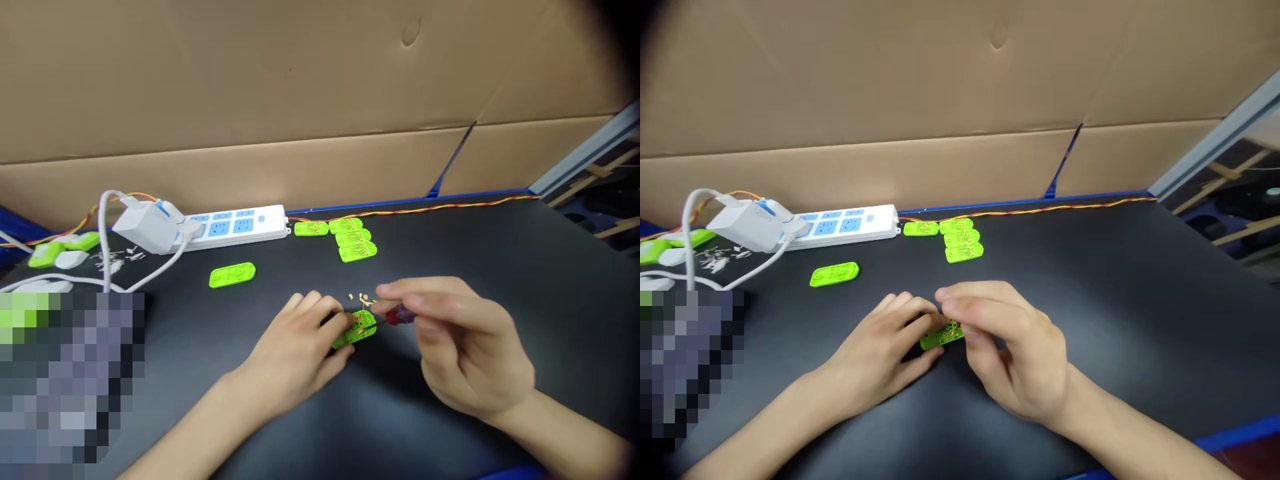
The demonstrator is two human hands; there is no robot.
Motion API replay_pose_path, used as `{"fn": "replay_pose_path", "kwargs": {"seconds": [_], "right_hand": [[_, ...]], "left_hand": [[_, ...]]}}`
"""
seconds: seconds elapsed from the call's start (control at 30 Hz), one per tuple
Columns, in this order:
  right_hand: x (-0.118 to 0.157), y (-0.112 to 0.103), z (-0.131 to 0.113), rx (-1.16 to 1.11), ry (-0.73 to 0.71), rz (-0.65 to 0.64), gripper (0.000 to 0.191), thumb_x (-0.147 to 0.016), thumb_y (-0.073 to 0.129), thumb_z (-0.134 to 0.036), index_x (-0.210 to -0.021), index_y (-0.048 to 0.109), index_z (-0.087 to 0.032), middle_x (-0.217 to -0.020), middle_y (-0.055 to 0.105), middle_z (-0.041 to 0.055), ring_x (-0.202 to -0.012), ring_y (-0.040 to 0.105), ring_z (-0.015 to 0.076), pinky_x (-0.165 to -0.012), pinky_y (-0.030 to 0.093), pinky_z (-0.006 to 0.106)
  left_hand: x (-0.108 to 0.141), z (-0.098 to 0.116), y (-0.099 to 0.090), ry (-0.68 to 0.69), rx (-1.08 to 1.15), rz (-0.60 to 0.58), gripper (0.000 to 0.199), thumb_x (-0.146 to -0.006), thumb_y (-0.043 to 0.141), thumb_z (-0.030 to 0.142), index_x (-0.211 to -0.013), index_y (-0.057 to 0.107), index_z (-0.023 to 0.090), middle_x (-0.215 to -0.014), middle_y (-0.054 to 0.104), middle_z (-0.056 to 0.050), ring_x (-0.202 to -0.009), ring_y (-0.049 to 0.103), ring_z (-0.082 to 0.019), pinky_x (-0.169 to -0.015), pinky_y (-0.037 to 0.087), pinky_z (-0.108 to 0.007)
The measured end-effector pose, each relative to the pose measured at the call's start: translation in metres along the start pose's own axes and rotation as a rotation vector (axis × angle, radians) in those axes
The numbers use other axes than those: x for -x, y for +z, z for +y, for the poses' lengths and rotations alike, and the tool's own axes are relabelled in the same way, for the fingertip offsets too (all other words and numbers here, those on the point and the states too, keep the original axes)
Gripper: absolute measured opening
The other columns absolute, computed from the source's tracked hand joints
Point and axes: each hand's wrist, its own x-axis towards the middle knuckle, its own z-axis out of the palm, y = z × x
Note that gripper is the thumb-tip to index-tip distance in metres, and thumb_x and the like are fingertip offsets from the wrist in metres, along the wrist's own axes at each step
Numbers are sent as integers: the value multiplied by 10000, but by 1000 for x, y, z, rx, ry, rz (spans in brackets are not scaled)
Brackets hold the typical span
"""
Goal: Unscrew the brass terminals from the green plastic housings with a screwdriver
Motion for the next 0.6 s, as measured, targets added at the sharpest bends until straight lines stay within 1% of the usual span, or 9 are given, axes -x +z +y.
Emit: {"fn": "replay_pose_path", "kwargs": {"seconds": [0.07,0.13,0.23,0.27,0.33,0.43,0.5,0.53,0.6], "right_hand": [[-1,0,0,-26,-1,6,516,-835,504,49,-1274,529,-220,-1139,684,73,-1012,700,162,-741,649,283],[-3,0,-1,-36,-16,3,445,-864,504,1,-1256,544,-207,-1110,689,89,-1005,701,177,-766,647,311],[-5,-3,-3,41,-28,15,259,-846,648,-117,-1089,628,-205,-1018,648,59,-903,697,150,-754,630,273],[-5,-3,-3,78,-26,27,250,-812,698,-121,-1040,644,-208,-986,624,39,-862,687,131,-735,622,252],[-4,-4,-4,122,-26,43,338,-772,712,-48,-1060,646,-214,-970,613,21,-841,672,113,-711,610,232],[-1,-2,-3,66,17,24,519,-820,551,44,-1256,558,-237,-1082,672,44,-966,683,153,-756,621,285],[0,0,0,-7,48,30,528,-853,452,39,-1293,531,-241,-1152,669,63,-1049,671,187,-820,621,356],[0,0,1,-26,48,36,498,-862,448,21,-1277,546,-238,-1156,662,70,-1054,669,197,-839,617,379],[-1,1,3,-2,0,53,413,-855,539,-29,-1215,599,-222,-1084,647,71,-977,675,187,-798,617,355]], "left_hand": [[0,0,1,-1,2,3,209,-947,516,295,-1119,586,200,-1067,605,-51,-892,502,-214,-763,382,-381],[-1,0,1,0,5,8,203,-949,512,294,-1118,582,204,-1074,604,-47,-898,501,-214,-766,381,-382],[-1,1,1,2,11,8,175,-954,502,296,-1080,582,206,-1056,603,-41,-880,496,-208,-754,378,-378],[0,1,1,2,10,7,165,-954,499,296,-1060,584,203,-1039,603,-41,-866,494,-206,-744,377,-376],[0,1,1,-4,1,1,163,-953,497,300,-1041,588,196,-1014,602,-44,-852,492,-206,-736,377,-374],[1,1,1,-7,-9,-3,183,-951,504,307,-1072,591,200,-1030,601,-48,-870,501,-212,-741,384,-376],[1,1,0,-4,-7,-5,196,-950,508,305,-1097,590,204,-1043,602,-49,-885,507,-216,-748,388,-376],[0,1,0,-5,-7,-5,196,-950,509,302,-1099,591,204,-1043,602,-50,-888,508,-216,-750,390,-377],[0,1,0,-9,-11,-9,185,-950,509,297,-1080,596,197,-1032,602,-51,-882,506,-216,-751,390,-379]]}}
